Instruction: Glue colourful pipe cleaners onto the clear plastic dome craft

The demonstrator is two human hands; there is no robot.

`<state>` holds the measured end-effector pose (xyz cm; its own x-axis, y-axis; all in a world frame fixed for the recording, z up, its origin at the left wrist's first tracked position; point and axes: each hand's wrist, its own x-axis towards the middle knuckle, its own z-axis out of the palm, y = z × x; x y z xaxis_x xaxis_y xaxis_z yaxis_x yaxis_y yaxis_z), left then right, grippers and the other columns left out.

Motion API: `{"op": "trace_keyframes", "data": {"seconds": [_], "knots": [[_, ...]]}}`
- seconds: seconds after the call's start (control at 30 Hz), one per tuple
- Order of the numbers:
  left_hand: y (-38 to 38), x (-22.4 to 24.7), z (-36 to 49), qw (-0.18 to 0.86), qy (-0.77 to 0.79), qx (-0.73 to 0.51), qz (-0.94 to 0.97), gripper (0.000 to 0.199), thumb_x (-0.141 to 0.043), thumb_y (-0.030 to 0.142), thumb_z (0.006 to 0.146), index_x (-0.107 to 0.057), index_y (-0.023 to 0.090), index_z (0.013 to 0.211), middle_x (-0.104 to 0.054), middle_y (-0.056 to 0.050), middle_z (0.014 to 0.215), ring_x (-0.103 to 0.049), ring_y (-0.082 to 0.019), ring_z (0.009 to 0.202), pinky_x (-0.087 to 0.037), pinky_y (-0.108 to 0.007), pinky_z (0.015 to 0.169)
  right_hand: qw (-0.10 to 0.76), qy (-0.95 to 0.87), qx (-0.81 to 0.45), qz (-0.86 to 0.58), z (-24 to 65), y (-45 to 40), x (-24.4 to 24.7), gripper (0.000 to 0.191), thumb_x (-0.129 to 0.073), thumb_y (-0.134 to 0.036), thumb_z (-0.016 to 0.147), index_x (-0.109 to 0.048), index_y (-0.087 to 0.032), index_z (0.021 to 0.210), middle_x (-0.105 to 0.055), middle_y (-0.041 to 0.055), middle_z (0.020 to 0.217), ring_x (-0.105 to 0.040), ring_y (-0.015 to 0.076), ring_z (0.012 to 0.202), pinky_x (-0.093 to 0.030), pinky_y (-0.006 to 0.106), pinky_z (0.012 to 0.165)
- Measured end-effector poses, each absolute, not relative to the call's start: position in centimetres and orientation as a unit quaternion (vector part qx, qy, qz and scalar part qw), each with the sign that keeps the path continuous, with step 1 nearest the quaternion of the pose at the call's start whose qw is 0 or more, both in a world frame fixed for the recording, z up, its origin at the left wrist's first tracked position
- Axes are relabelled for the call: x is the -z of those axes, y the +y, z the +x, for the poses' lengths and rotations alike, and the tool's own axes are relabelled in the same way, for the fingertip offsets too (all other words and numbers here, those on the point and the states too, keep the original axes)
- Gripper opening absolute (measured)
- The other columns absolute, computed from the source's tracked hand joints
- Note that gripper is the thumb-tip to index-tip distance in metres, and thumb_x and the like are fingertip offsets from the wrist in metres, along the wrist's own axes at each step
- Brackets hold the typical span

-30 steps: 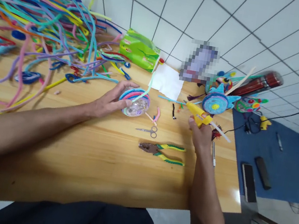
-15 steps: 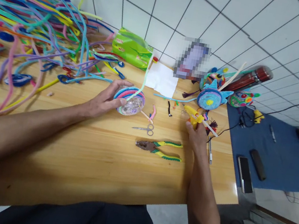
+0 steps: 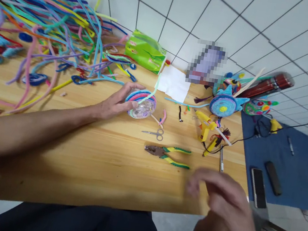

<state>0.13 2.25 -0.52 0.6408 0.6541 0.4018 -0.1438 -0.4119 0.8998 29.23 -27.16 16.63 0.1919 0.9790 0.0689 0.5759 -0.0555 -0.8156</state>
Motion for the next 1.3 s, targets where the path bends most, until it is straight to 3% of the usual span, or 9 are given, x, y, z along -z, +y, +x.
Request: {"op": "trace_keyframes", "data": {"seconds": [0.03,0.13,0.27,0.4,0.5,0.67,0.97,1.17,1.3], "knots": [[2.3,0.5,0.1,0.513,0.171,-0.389,0.746,0.070,-0.076,0.066,0.103,-0.054,0.026,0.157,-0.066,-0.016,0.158,-0.067,-0.036,0.146,-0.053,-0.062,0.134,0.361,-0.596,-0.292,-0.655,28.2,-24.9,-16.3,0.042,-0.081,-0.073,0.098,-0.093,-0.033,0.104,-0.082,0.0078,0.080,-0.078,0.0299,0.071,-0.065,0.044,0.066],[2.2,0.4,0.3,0.508,0.170,-0.395,0.746,0.069,-0.075,0.067,0.103,-0.055,0.026,0.155,-0.067,-0.015,0.155,-0.069,-0.036,0.142,-0.056,-0.061,0.129,0.374,-0.668,-0.119,-0.632,26.3,-17.3,-14.5,0.020,-0.080,-0.049,0.107,-0.088,-0.033,0.115,-0.089,0.0087,0.116,-0.082,0.0292,0.099,-0.067,0.048,0.092],[2.0,0.3,0.5,0.501,0.166,-0.409,0.745,0.069,-0.076,0.069,0.103,-0.057,0.025,0.153,-0.068,-0.015,0.155,-0.068,-0.035,0.144,-0.055,-0.058,0.131,0.334,-0.786,0.002,-0.521,25.4,-9.7,-11.8,0.021,-0.073,-0.043,0.111,-0.083,-0.033,0.127,-0.086,0.0088,0.142,-0.078,0.0332,0.135,-0.057,0.060,0.122],[2.0,0.5,0.8,0.496,0.164,-0.420,0.742,0.068,-0.074,0.070,0.104,-0.058,0.026,0.153,-0.068,-0.015,0.153,-0.068,-0.035,0.144,-0.055,-0.057,0.130,0.302,-0.818,0.013,-0.489,24.9,-6.7,-10.1,0.022,-0.066,-0.042,0.114,-0.081,-0.033,0.128,-0.083,0.0074,0.149,-0.072,0.0336,0.148,-0.050,0.064,0.131],[2.0,0.5,0.8,0.491,0.157,-0.420,0.747,0.068,-0.072,0.070,0.104,-0.057,0.027,0.154,-0.068,-0.015,0.151,-0.068,-0.034,0.141,-0.055,-0.057,0.127,0.321,-0.812,-0.005,-0.487,24.8,-6.2,-9.2,0.017,-0.070,-0.039,0.112,-0.083,-0.033,0.121,-0.088,0.0065,0.135,-0.075,0.0337,0.141,-0.053,0.061,0.127],[1.8,0.2,0.8,0.501,0.159,-0.416,0.742,0.066,-0.073,0.068,0.105,-0.056,0.025,0.152,-0.067,-0.016,0.152,-0.067,-0.034,0.144,-0.053,-0.056,0.129,0.377,-0.778,-0.015,-0.502,24.4,-6.6,-8.3,0.008,-0.074,-0.034,0.107,-0.080,-0.031,0.103,-0.088,0.0042,0.103,-0.082,0.0295,0.108,-0.061,0.050,0.104],[1.8,0.3,0.9,0.522,0.156,-0.421,0.725,0.070,-0.076,0.070,0.102,-0.058,0.025,0.151,-0.068,-0.015,0.151,-0.069,-0.034,0.142,-0.055,-0.054,0.128,0.376,-0.727,-0.091,-0.567,23.4,-7.2,-8.7,0.013,-0.074,-0.037,0.100,-0.074,-0.030,0.089,-0.083,0.0025,0.092,-0.074,0.0255,0.089,-0.060,0.044,0.090],[1.7,-0.1,0.8,0.531,0.157,-0.414,0.722,0.068,-0.077,0.069,0.102,-0.059,0.023,0.150,-0.069,-0.016,0.151,-0.069,-0.033,0.141,-0.055,-0.054,0.127,0.391,-0.643,-0.206,-0.625,22.1,-7.7,-9.5,0.016,-0.078,-0.038,0.094,-0.070,-0.028,0.083,-0.079,0.0044,0.093,-0.076,0.0264,0.093,-0.058,0.038,0.075],[1.7,-0.4,0.7,0.528,0.162,-0.408,0.726,0.069,-0.077,0.069,0.102,-0.058,0.023,0.149,-0.067,-0.017,0.152,-0.068,-0.034,0.145,-0.055,-0.054,0.128,0.403,-0.603,-0.241,-0.645,21.4,-7.7,-9.6,0.016,-0.077,-0.039,0.088,-0.068,-0.027,0.080,-0.073,0.0021,0.083,-0.073,0.0244,0.087,-0.053,0.033,0.066]]}}
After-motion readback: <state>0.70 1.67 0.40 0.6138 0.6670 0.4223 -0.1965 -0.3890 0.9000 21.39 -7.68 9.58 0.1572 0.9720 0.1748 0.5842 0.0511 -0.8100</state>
